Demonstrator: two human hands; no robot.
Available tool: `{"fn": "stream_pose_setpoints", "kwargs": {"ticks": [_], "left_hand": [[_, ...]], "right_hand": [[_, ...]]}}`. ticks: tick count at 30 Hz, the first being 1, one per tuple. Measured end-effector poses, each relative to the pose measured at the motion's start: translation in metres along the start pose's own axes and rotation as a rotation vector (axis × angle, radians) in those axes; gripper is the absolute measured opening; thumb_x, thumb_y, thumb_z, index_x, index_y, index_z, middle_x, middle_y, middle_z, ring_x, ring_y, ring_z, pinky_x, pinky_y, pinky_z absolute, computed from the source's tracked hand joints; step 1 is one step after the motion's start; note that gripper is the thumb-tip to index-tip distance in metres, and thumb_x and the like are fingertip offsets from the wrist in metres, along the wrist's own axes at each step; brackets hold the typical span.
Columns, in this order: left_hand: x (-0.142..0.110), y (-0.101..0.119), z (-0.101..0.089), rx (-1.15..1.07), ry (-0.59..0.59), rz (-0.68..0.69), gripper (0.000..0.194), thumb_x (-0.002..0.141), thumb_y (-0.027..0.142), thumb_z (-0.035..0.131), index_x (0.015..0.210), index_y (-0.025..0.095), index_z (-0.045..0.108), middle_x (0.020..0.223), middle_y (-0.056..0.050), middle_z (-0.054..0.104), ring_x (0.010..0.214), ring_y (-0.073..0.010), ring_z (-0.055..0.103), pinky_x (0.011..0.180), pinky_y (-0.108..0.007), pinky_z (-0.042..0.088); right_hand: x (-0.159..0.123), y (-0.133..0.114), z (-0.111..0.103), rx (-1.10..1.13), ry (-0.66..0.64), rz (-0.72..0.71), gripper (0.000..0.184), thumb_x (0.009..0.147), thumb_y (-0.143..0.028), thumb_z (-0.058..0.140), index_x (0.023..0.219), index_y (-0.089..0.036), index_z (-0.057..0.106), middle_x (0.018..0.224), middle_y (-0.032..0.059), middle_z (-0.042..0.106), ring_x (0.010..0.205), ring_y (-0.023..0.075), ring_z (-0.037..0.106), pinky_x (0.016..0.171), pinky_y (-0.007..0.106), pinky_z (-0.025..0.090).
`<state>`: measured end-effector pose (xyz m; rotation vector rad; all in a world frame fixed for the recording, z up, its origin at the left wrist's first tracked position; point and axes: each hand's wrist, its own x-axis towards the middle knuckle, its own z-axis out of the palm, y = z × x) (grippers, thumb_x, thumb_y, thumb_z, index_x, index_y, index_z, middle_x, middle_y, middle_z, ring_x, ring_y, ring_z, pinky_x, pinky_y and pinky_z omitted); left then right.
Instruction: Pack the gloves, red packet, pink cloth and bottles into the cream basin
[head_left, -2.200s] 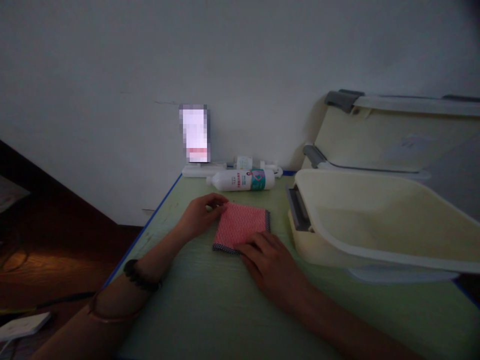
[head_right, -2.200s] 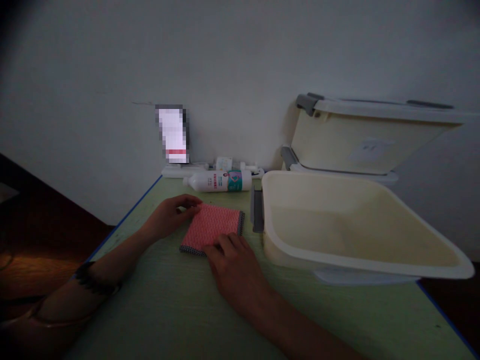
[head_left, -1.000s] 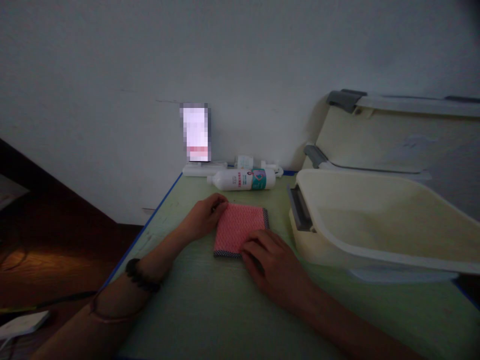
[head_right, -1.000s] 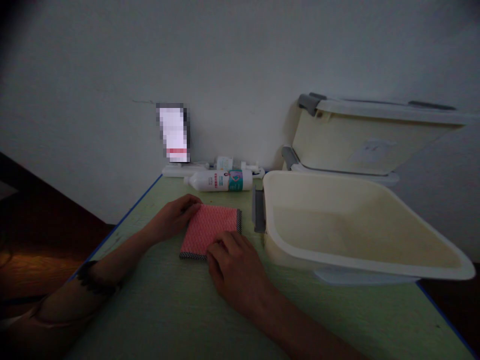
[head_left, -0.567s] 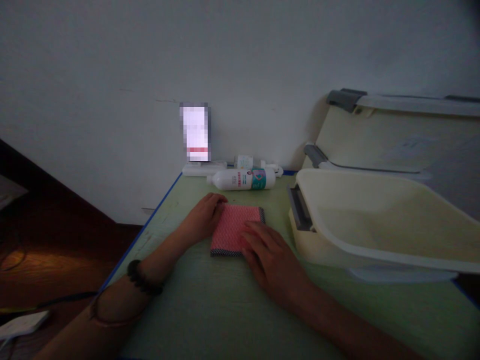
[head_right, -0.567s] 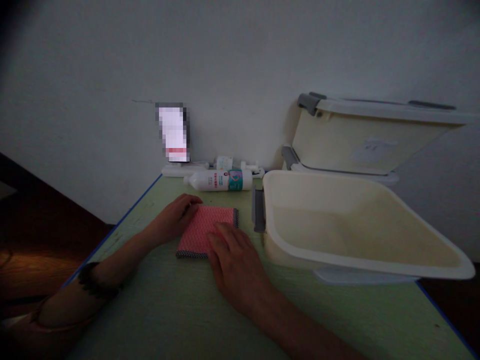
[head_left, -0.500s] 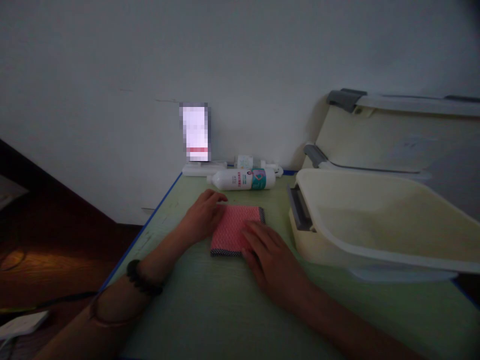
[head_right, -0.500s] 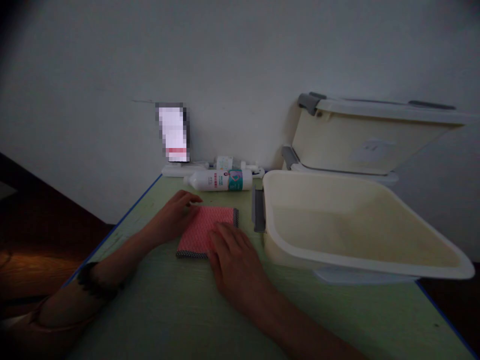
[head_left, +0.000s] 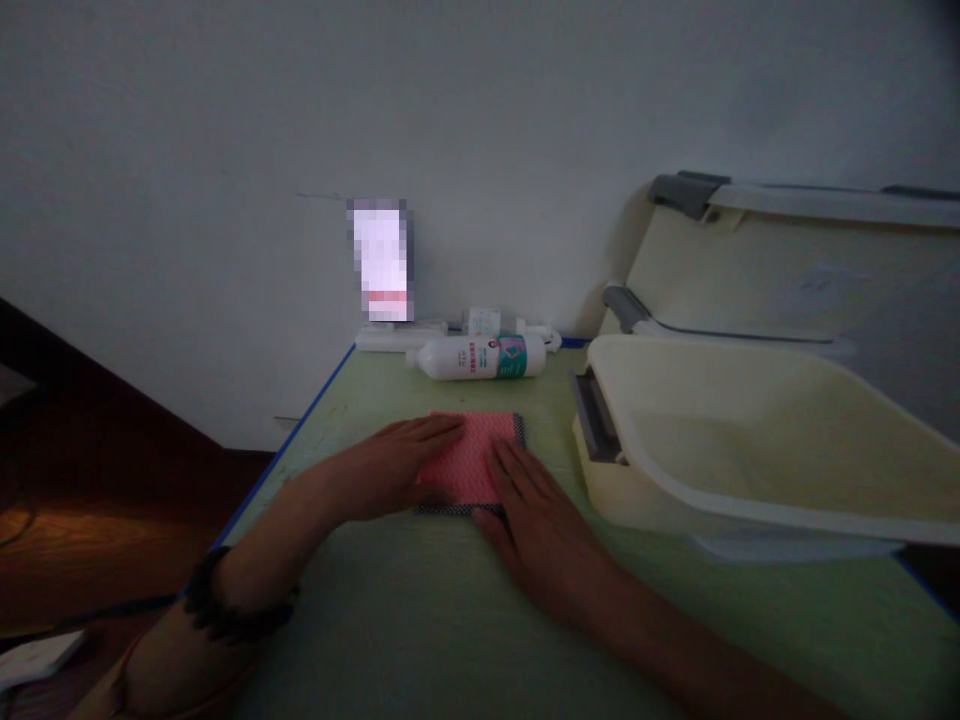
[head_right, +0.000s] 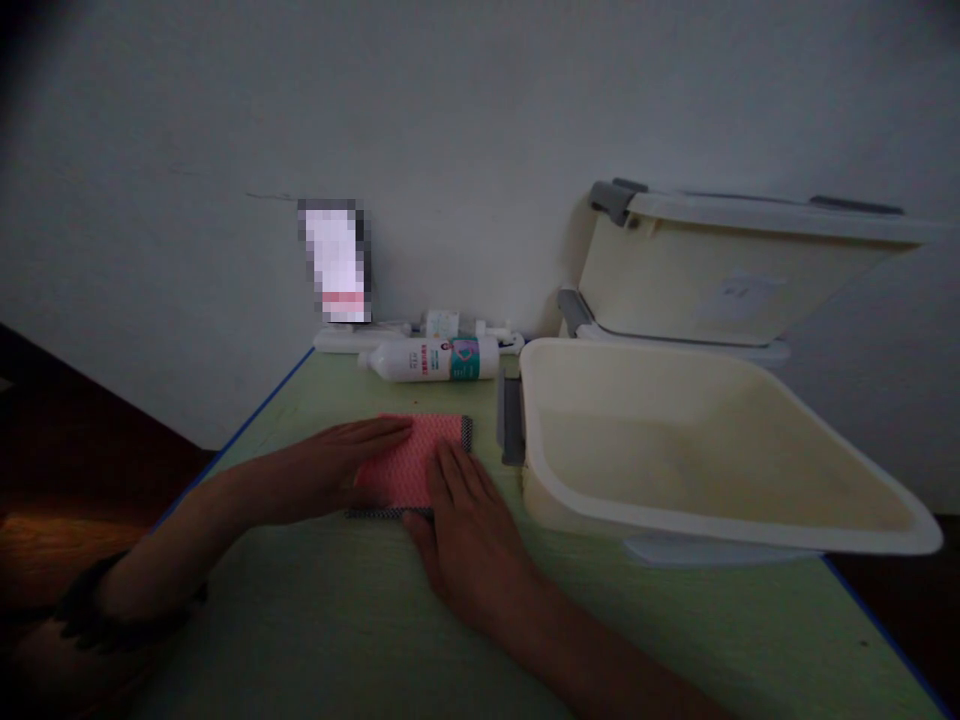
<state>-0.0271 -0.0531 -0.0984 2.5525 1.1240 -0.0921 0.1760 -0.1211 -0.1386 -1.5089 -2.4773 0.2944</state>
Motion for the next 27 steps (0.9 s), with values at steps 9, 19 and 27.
{"fn": "stream_pose_setpoints", "kwargs": {"ticks": [9,19,27], "left_hand": [[-0.002,0.004,-0.004,0.029,-0.154,-0.027,0.103,0.069,0.059,0.062,0.143,0.007,0.014,0.152,-0.017,0.008,0.14,-0.0258,0.005,0.112,-0.039,0.011],[0.02,-0.019,0.016,-0.229,0.362,-0.117,0.038,0.084,0.036,0.048,0.109,0.008,0.054,0.116,-0.018,0.052,0.111,-0.028,0.045,0.099,-0.045,0.032],[0.004,-0.009,-0.016,-0.639,0.291,0.041,0.016,0.077,0.029,0.056,0.073,0.018,0.045,0.069,0.003,0.051,0.062,-0.0108,0.048,0.057,-0.022,0.042]], "right_hand": [[0.002,0.002,-0.005,0.044,-0.023,-0.003,0.055,0.094,-0.036,0.03,0.137,-0.004,0.036,0.145,0.0158,0.032,0.136,0.0253,0.026,0.111,0.043,0.024],[0.006,0.004,-0.004,0.118,0.098,-0.005,0.05,0.094,-0.034,0.029,0.132,-0.006,0.045,0.146,0.0185,0.031,0.138,0.0256,0.02,0.111,0.045,0.024],[-0.001,-0.008,-0.005,0.007,0.282,-0.141,0.06,0.091,-0.031,0.039,0.142,-0.004,0.02,0.151,0.0222,0.01,0.139,0.0313,0.003,0.109,0.05,0.026]]}}
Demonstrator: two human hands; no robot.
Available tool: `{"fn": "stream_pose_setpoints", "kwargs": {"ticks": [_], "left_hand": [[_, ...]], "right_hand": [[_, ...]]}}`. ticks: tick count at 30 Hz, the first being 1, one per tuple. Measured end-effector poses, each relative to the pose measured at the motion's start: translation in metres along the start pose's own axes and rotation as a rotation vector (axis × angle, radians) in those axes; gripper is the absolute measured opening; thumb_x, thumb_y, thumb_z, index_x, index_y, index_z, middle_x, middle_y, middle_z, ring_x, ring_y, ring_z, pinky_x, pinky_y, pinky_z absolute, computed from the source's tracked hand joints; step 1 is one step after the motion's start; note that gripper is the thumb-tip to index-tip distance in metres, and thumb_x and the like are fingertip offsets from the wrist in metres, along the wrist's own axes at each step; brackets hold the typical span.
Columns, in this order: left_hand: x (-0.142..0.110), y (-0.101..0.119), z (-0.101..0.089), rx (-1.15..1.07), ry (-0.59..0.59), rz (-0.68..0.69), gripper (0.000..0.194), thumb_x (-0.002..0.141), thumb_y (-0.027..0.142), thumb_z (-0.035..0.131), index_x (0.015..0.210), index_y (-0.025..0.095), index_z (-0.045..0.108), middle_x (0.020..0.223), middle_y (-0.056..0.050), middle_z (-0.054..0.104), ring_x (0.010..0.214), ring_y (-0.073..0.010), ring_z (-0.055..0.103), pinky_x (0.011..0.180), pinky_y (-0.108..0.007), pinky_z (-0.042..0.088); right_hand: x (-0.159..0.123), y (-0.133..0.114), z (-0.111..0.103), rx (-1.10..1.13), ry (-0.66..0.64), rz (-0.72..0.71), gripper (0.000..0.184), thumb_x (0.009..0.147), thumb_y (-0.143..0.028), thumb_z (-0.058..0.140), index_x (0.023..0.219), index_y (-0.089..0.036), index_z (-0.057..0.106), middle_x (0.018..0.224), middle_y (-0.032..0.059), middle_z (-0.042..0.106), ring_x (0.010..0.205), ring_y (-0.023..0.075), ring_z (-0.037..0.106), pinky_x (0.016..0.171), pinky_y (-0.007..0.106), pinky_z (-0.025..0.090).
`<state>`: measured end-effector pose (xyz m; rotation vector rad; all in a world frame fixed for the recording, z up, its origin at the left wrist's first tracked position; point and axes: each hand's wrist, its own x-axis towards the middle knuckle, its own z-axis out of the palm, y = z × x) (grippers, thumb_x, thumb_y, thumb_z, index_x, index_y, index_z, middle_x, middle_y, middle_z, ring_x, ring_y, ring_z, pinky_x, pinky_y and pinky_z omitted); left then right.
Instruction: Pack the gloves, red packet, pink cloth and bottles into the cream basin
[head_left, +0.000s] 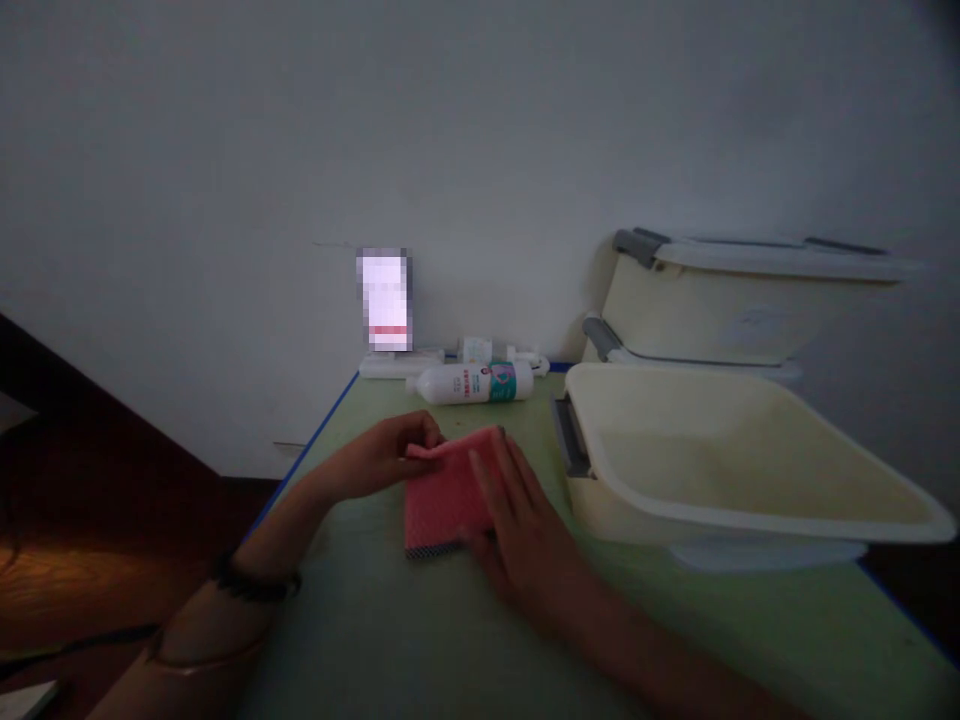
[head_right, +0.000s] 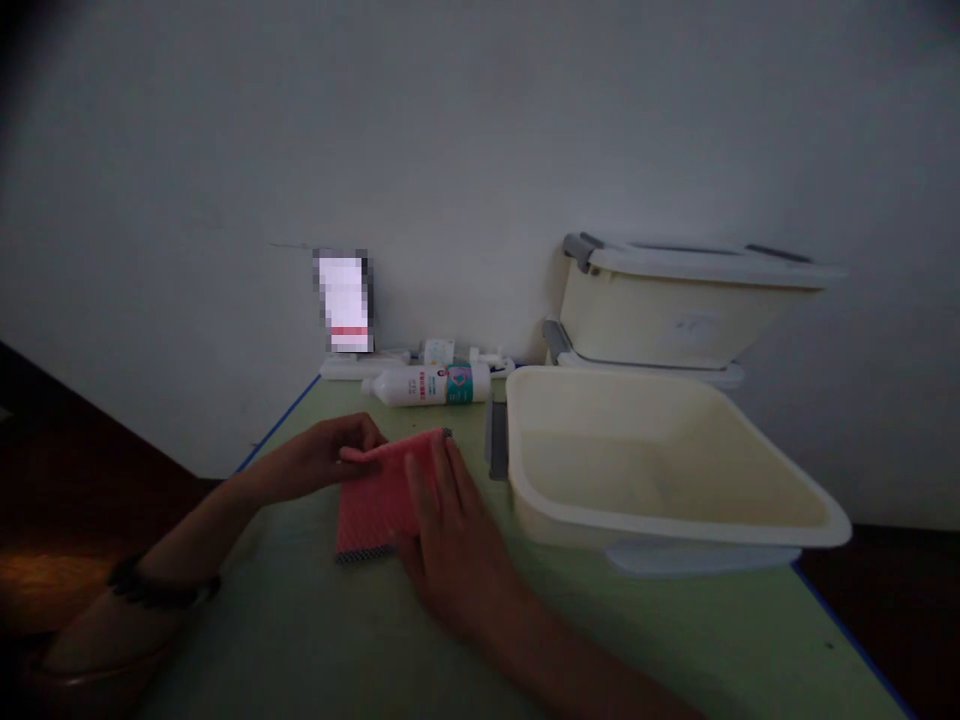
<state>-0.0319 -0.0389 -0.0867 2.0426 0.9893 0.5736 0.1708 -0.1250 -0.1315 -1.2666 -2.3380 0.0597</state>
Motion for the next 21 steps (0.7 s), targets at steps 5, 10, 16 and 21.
{"fn": "stream_pose_setpoints", "kwargs": {"ticks": [5,10,16,21], "left_hand": [[-0.006,0.021,-0.008,-0.497,0.223,0.068,0.023,0.073,0.028,0.067,0.08,0.018,0.047,0.071,0.004,0.053,0.059,-0.0076,0.049,0.053,-0.017,0.04],[0.005,0.049,-0.017,-0.598,0.302,0.125,0.025,0.074,0.028,0.068,0.089,0.021,0.049,0.064,0.006,0.052,0.049,-0.0056,0.046,0.042,-0.013,0.035],[0.035,0.1,-0.03,-0.518,0.432,0.385,0.021,0.07,0.028,0.071,0.079,0.018,0.055,0.066,0.005,0.05,0.054,-0.0055,0.045,0.046,-0.013,0.037],[0.054,0.121,-0.023,-0.517,0.394,0.342,0.021,0.076,0.032,0.065,0.086,0.02,0.052,0.068,0.005,0.05,0.053,-0.006,0.045,0.044,-0.014,0.036]], "right_hand": [[0.012,-0.016,-0.038,-0.105,0.273,-0.114,0.066,0.089,-0.029,0.044,0.142,-0.004,0.015,0.151,0.0225,0.004,0.139,0.0327,0.001,0.109,0.051,0.026],[0.04,-0.014,-0.094,-0.22,0.344,-0.028,0.061,0.088,-0.033,0.046,0.137,-0.002,0.031,0.147,0.0234,0.025,0.138,0.0316,0.013,0.109,0.048,0.027],[0.06,0.003,-0.148,0.132,0.311,0.144,0.059,0.082,-0.039,0.057,0.132,-0.012,0.04,0.123,0.0157,0.057,0.113,0.0266,0.052,0.096,0.044,0.043],[0.063,0.03,-0.163,0.635,0.293,0.309,0.04,0.077,-0.043,0.062,0.108,-0.02,0.051,0.078,0.001,0.062,0.066,0.015,0.059,0.059,0.027,0.049]]}}
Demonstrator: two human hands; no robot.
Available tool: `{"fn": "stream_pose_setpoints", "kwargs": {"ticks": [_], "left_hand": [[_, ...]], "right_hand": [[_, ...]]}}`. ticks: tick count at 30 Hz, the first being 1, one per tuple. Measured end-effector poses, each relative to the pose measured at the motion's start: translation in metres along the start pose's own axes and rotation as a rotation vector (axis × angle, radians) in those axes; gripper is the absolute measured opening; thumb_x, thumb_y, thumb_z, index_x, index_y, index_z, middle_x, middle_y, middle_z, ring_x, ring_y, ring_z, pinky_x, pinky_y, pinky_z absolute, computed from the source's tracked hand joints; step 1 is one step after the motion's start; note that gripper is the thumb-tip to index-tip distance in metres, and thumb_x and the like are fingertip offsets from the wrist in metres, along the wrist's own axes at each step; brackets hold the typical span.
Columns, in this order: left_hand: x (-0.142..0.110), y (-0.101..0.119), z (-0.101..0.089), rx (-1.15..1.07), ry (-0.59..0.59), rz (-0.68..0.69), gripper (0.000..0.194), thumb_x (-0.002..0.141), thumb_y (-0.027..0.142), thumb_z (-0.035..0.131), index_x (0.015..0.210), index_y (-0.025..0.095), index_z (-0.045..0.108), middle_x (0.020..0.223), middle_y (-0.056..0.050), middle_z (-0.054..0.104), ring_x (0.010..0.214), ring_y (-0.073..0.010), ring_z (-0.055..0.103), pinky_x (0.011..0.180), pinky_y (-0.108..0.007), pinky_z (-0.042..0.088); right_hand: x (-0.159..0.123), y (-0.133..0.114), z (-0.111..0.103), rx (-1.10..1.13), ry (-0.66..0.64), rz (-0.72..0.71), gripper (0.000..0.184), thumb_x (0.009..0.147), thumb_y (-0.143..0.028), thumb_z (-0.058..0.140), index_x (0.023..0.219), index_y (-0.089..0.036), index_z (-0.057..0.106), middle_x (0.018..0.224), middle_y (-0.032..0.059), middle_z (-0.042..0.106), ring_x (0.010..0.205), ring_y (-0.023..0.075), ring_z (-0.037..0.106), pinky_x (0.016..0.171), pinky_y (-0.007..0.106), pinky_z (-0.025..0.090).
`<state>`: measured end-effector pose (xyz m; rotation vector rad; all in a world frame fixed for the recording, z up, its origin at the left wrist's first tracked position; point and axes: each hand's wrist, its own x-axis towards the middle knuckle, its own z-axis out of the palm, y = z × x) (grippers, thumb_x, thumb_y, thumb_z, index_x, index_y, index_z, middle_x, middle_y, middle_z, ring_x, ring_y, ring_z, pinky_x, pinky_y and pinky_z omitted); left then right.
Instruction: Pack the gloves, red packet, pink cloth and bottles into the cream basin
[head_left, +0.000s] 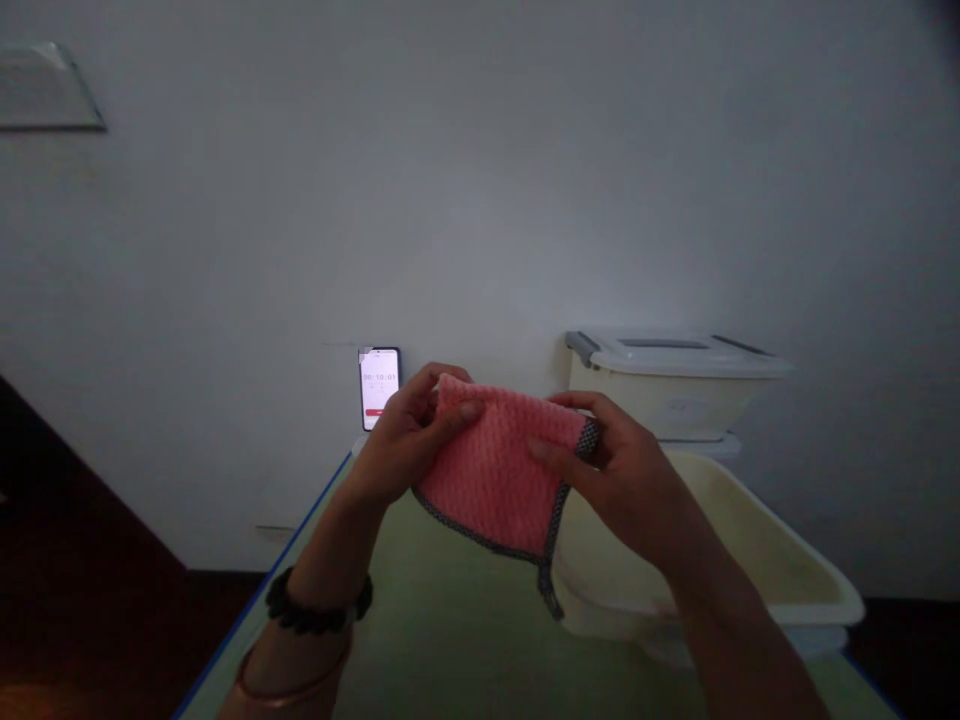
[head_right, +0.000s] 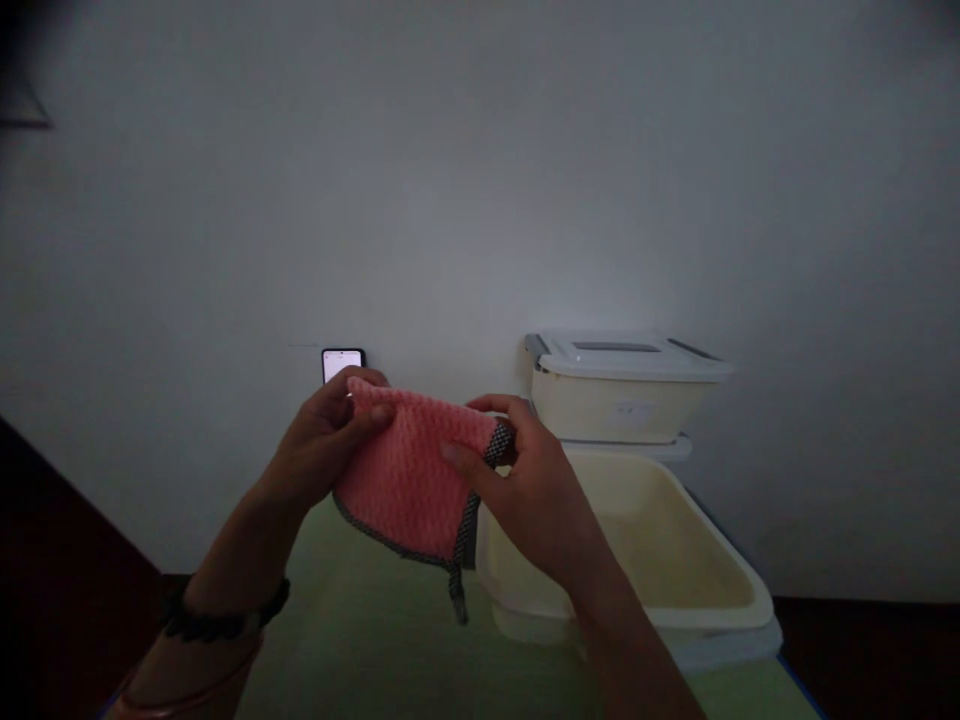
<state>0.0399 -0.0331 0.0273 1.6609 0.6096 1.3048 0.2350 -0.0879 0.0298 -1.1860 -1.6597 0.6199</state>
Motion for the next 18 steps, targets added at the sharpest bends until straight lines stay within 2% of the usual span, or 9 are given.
{"fn": "stream_pose_setpoints", "kwargs": {"ticks": [2,4,7,10,12,15,18], "left_hand": [[0.001,-0.002,0.004,-0.009,-0.079,-0.112,0.025,0.075,0.032,0.067,0.09,0.019,0.051,0.069,0.004,0.052,0.054,-0.007,0.048,0.044,-0.015,0.038],[0.002,-0.006,0.004,-0.001,-0.19,-0.199,0.036,0.067,0.026,0.074,0.095,0.018,0.052,0.074,0.003,0.055,0.061,-0.0095,0.053,0.05,-0.018,0.045],[0.002,-0.009,0.003,0.016,-0.331,-0.296,0.045,0.061,0.018,0.077,0.1,0.018,0.054,0.083,0.0,0.061,0.075,-0.014,0.059,0.063,-0.024,0.052],[0.0,-0.01,0.002,0.024,-0.301,-0.319,0.037,0.066,0.018,0.074,0.098,0.017,0.056,0.082,0.0,0.065,0.074,-0.014,0.061,0.065,-0.025,0.053],[-0.001,-0.01,0.0,0.016,-0.246,-0.298,0.032,0.067,0.019,0.073,0.096,0.016,0.058,0.08,-0.001,0.066,0.072,-0.0138,0.062,0.064,-0.025,0.053],[-0.003,-0.009,-0.005,-0.023,-0.207,-0.276,0.026,0.069,0.02,0.072,0.091,0.015,0.06,0.084,-0.003,0.068,0.072,-0.0146,0.064,0.063,-0.025,0.054],[-0.005,-0.008,-0.008,-0.036,-0.199,-0.283,0.022,0.07,0.019,0.071,0.09,0.016,0.061,0.084,-0.002,0.069,0.071,-0.0135,0.064,0.061,-0.023,0.054]], "right_hand": [[0.002,0.005,-0.006,0.035,0.042,0.031,0.03,0.078,-0.041,0.061,0.095,-0.018,0.054,0.072,-0.0006,0.058,0.063,0.0132,0.055,0.055,0.024,0.045],[0.002,0.009,-0.009,0.027,0.058,0.046,0.024,0.08,-0.04,0.059,0.086,-0.018,0.054,0.068,-0.0015,0.055,0.06,0.0121,0.051,0.052,0.023,0.042],[0.003,0.011,-0.009,0.017,0.111,0.037,0.021,0.082,-0.039,0.056,0.082,-0.018,0.052,0.067,-0.0021,0.053,0.06,0.0118,0.048,0.052,0.023,0.04],[0.004,0.013,-0.009,0.045,0.118,0.021,0.021,0.083,-0.039,0.055,0.082,-0.019,0.051,0.067,-0.0026,0.052,0.061,0.0114,0.049,0.052,0.022,0.041],[0.004,0.014,-0.01,0.156,-0.012,0.055,0.022,0.083,-0.039,0.057,0.089,-0.019,0.051,0.073,-0.0015,0.056,0.064,0.0118,0.054,0.054,0.022,0.045],[0.002,0.016,-0.012,0.365,-0.28,0.148,0.033,0.078,-0.035,0.064,0.104,-0.019,0.051,0.086,0.0022,0.064,0.075,0.0153,0.063,0.061,0.026,0.053],[0.001,0.016,-0.015,0.429,-0.365,0.186,0.033,0.077,-0.03,0.065,0.106,-0.018,0.055,0.087,0.0028,0.068,0.079,0.016,0.065,0.065,0.027,0.055]]}}
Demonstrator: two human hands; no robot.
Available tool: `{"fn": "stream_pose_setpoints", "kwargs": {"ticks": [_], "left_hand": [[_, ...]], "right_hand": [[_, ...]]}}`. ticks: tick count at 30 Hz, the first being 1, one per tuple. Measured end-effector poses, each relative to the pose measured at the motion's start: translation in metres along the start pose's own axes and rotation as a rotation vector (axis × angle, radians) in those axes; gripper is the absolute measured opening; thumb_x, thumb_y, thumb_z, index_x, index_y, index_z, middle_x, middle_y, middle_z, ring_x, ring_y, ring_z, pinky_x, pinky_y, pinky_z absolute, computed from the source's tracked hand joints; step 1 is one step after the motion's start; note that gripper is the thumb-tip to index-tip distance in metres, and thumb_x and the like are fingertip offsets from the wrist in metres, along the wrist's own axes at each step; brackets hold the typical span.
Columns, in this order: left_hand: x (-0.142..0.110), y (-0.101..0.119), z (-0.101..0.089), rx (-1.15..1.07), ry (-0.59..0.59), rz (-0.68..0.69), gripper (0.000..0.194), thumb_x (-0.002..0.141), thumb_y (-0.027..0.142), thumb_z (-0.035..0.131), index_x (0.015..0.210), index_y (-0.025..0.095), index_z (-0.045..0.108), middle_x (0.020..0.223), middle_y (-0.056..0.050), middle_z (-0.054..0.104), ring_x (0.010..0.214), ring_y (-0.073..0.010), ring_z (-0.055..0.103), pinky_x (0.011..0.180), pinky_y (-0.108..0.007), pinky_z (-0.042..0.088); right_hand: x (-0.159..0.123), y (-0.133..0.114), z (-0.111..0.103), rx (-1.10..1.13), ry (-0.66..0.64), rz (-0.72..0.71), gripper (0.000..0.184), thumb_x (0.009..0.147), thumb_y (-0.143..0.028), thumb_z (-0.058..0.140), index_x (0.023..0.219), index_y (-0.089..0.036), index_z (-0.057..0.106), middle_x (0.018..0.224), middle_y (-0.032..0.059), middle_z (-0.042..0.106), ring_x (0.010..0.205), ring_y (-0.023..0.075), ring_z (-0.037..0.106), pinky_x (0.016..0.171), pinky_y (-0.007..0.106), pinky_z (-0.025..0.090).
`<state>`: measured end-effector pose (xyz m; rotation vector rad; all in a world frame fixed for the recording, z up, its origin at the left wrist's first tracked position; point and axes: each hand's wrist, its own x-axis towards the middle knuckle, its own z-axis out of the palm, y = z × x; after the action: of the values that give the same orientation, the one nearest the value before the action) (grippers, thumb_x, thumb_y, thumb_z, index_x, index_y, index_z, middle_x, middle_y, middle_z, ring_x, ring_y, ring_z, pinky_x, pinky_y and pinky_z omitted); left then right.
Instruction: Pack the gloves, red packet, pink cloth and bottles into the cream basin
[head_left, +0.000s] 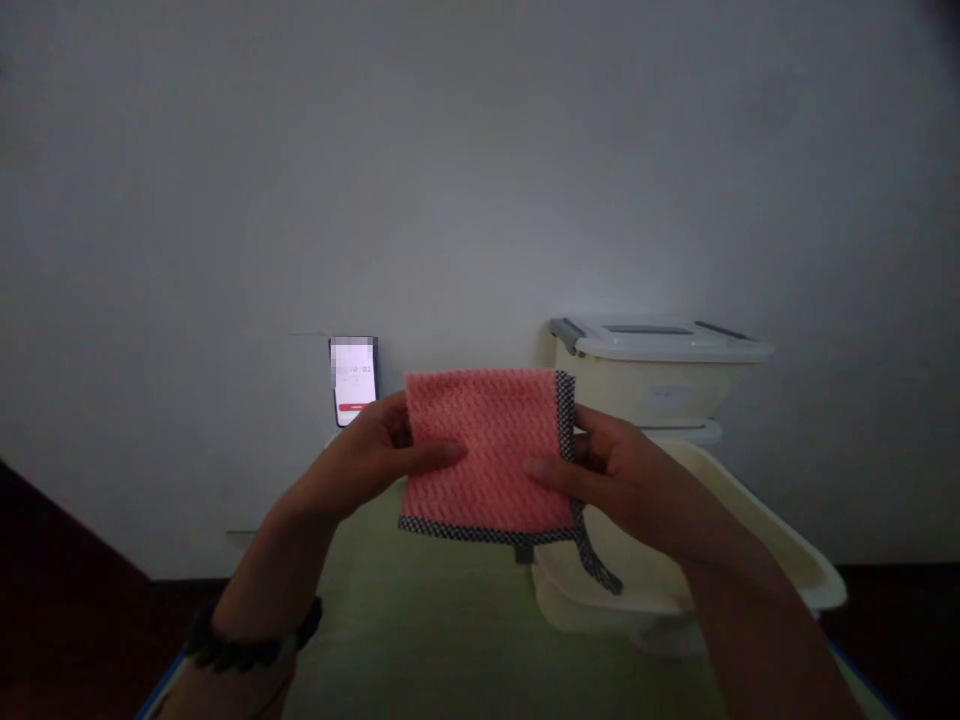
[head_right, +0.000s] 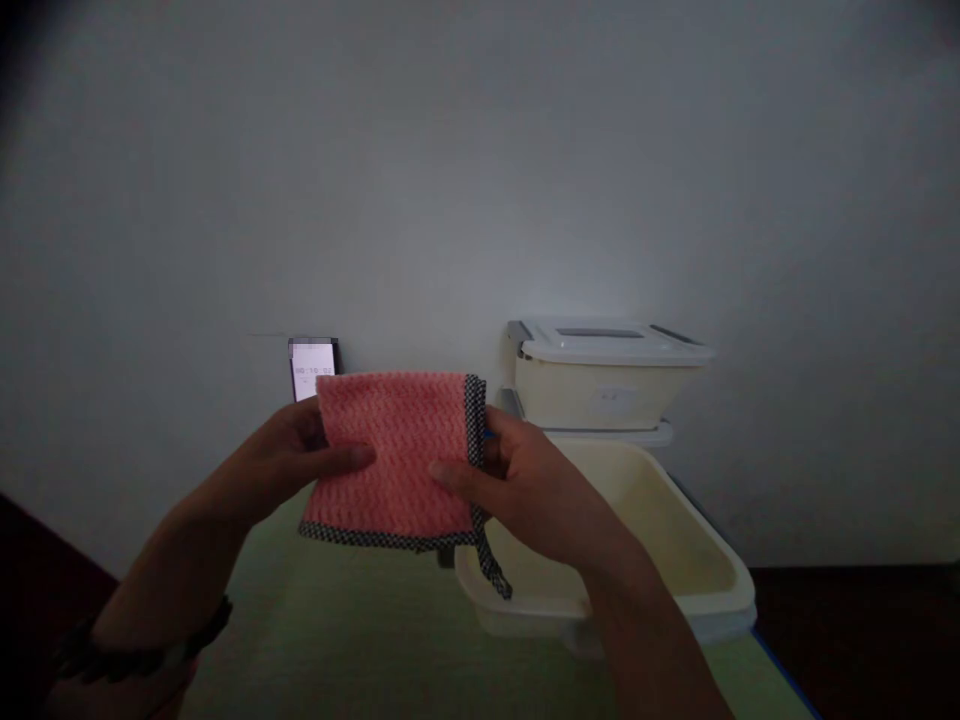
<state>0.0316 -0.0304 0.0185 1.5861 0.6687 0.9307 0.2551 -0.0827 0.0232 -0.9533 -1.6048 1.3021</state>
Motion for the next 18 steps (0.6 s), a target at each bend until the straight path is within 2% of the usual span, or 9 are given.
{"fn": "stream_pose_setpoints", "kwargs": {"ticks": [6,10,14,18], "left_hand": [[0.0,0.002,0.002,-0.019,-0.06,-0.003,0.015,0.076,0.021,0.066,0.09,0.016,0.062,0.079,-0.001,0.067,0.068,-0.012,0.063,0.057,-0.02,0.052],[-0.002,0.001,-0.001,-0.026,-0.101,0.031,0.023,0.071,0.019,0.069,0.092,0.018,0.061,0.079,0.0,0.065,0.068,-0.0123,0.061,0.059,-0.022,0.052],[-0.006,-0.001,-0.01,0.064,-0.033,0.121,0.011,0.069,0.022,0.068,0.078,0.018,0.062,0.07,0.001,0.06,0.059,-0.0102,0.054,0.052,-0.02,0.046],[-0.006,0.001,-0.014,0.148,-0.003,0.212,0.016,0.066,0.029,0.07,0.076,0.018,0.063,0.072,-0.002,0.061,0.058,-0.0112,0.052,0.048,-0.02,0.043]], "right_hand": [[-0.002,-0.005,-0.001,0.02,0.026,-0.025,0.028,0.08,-0.029,0.064,0.103,-0.015,0.062,0.084,0.0036,0.069,0.07,0.0127,0.065,0.059,0.023,0.054],[-0.002,-0.003,-0.001,0.085,0.062,-0.072,0.024,0.081,-0.028,0.062,0.104,-0.018,0.065,0.082,0.0021,0.07,0.069,0.012,0.064,0.06,0.024,0.053],[-0.003,0.001,-0.004,0.033,0.118,-0.162,0.02,0.08,-0.027,0.062,0.098,-0.022,0.069,0.083,0.0012,0.07,0.072,0.014,0.064,0.067,0.029,0.055],[-0.005,-0.005,-0.006,-0.113,0.119,-0.248,0.018,0.079,-0.022,0.061,0.093,-0.026,0.072,0.09,0.0009,0.072,0.081,0.0171,0.066,0.073,0.033,0.054]]}}
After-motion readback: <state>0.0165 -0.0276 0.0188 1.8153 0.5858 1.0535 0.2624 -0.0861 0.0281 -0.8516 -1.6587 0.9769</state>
